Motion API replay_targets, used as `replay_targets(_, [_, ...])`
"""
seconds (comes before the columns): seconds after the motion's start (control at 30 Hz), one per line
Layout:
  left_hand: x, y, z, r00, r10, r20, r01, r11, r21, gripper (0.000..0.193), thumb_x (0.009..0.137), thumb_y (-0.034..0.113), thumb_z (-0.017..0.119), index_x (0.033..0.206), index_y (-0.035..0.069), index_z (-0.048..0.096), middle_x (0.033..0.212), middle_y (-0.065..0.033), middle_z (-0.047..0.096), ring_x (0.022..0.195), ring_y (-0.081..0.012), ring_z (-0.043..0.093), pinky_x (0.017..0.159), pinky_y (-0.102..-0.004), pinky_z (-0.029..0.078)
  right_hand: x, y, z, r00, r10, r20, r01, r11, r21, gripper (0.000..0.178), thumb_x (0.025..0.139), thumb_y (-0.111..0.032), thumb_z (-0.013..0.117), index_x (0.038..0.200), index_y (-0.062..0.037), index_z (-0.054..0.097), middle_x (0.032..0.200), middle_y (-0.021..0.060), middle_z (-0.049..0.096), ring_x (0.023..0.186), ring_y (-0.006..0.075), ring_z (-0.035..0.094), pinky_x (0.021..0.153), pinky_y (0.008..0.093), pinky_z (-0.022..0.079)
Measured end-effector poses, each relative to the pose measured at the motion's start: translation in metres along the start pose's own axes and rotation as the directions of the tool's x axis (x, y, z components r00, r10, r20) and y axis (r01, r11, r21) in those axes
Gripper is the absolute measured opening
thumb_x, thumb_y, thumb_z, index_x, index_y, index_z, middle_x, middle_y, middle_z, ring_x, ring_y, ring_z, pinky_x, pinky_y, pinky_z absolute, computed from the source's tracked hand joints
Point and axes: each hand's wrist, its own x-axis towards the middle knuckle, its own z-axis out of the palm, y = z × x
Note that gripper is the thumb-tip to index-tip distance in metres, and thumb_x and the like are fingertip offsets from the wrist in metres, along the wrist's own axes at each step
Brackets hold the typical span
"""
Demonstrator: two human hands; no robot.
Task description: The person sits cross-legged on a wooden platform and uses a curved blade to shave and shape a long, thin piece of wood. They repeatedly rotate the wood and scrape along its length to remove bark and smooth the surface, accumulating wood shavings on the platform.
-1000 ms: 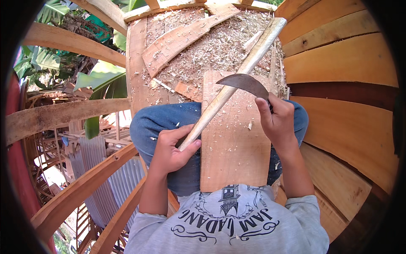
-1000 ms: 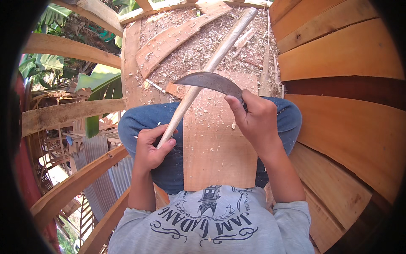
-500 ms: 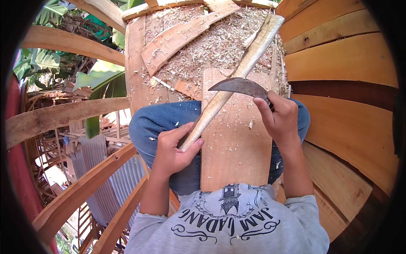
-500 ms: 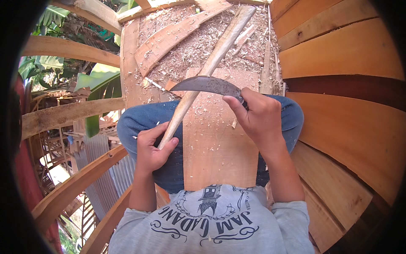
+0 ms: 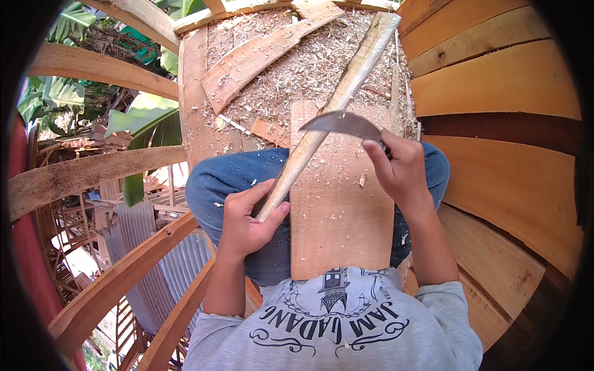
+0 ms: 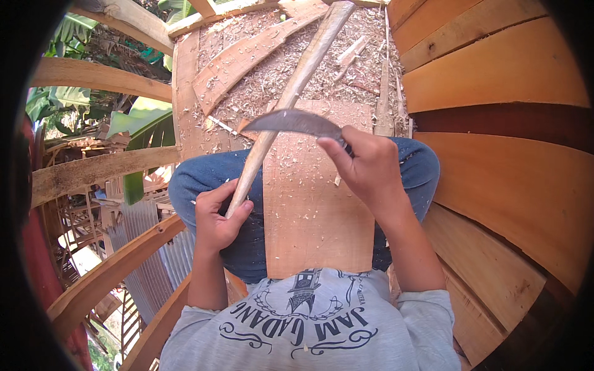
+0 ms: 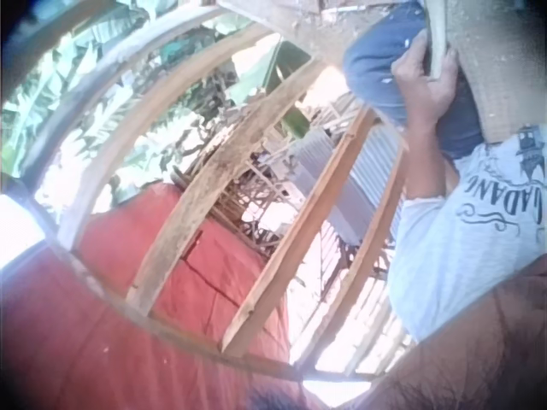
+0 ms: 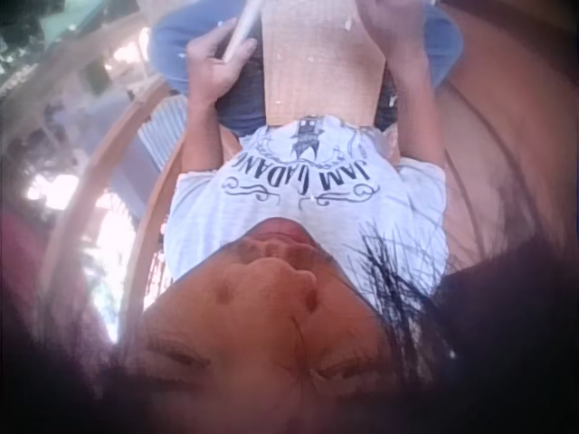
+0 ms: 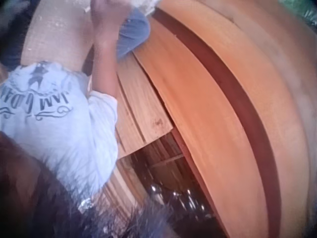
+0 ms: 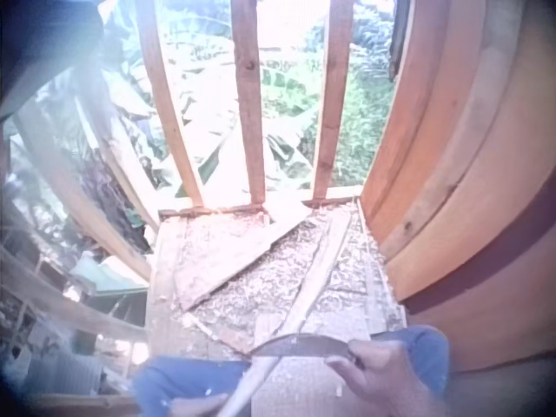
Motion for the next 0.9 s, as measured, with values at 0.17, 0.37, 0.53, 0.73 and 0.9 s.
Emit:
replay_targets(0.17, [0.003,0.002,-0.002,0.999,0.014,0.036,-0.014,1.0,0.004,0.035,0.072,0.01,0.073,0.1,-0.009,0.064,0.073,-0.0141,0.067,0.061,-0.014,0.065,0.056,-0.0241,0.047,-0.002,0.0,-0.006,1.0,0.024,-0.001,-0.024,0.997,0.071,0.042,0.086,-0.034,0.066,0.063,-0.0013,0.052,0.051,0.015,0.047,0.044,0.0293,0.05,0.043,0.0348,0.038])
replay_targets(0.37, [0.0,-0.003,0.002,1.0,-0.029,0.002,0.029,0.999,-0.019,0.035,0.071,0.009,0.071,0.101,-0.008,0.064,0.071,-0.0106,0.065,0.061,-0.0112,0.061,0.056,-0.0232,0.046,0.005,-0.01,-0.006,0.981,0.185,0.063,-0.194,0.956,0.218,0.042,0.085,-0.035,0.066,0.064,-0.0016,0.054,0.051,0.0148,0.049,0.044,0.0308,0.05,0.042,0.0351,0.038])
replay_targets(0.53, [0.004,0.003,-0.001,0.999,0.025,0.042,-0.026,0.999,0.026,0.035,0.072,0.009,0.072,0.1,-0.009,0.064,0.073,-0.0136,0.067,0.059,-0.0133,0.063,0.054,-0.0246,0.046,-0.007,-0.016,0.003,0.963,-0.206,0.176,0.205,0.978,0.022,0.04,0.085,-0.034,0.066,0.065,-0.0009,0.056,0.051,0.015,0.051,0.044,0.0302,0.053,0.043,0.0353,0.04])
replay_targets(0.73, [0.004,0.0,-0.001,0.999,-0.007,0.048,0.007,1.0,-0.002,0.034,0.072,0.01,0.071,0.1,-0.008,0.064,0.073,-0.0109,0.066,0.061,-0.0123,0.062,0.057,-0.0236,0.046,-0.001,-0.007,0.002,0.967,-0.223,0.119,0.223,0.975,0.017,0.046,0.087,-0.036,0.064,0.06,-0.0009,0.054,0.046,0.0136,0.046,0.04,0.0233,0.049,0.041,0.032,0.037])
replay_targets(0.9, [0.003,0.001,0.002,0.999,-0.044,0.007,0.044,0.999,-0.019,0.033,0.072,0.01,0.068,0.1,-0.008,0.065,0.074,-0.0064,0.065,0.065,-0.0093,0.06,0.061,-0.0217,0.046,0.026,0.014,-0.017,0.997,0.057,0.046,-0.059,0.996,0.06,0.045,0.085,-0.041,0.065,0.063,-0.0035,0.053,0.049,0.0114,0.048,0.042,0.0258,0.053,0.042,0.0336,0.039])
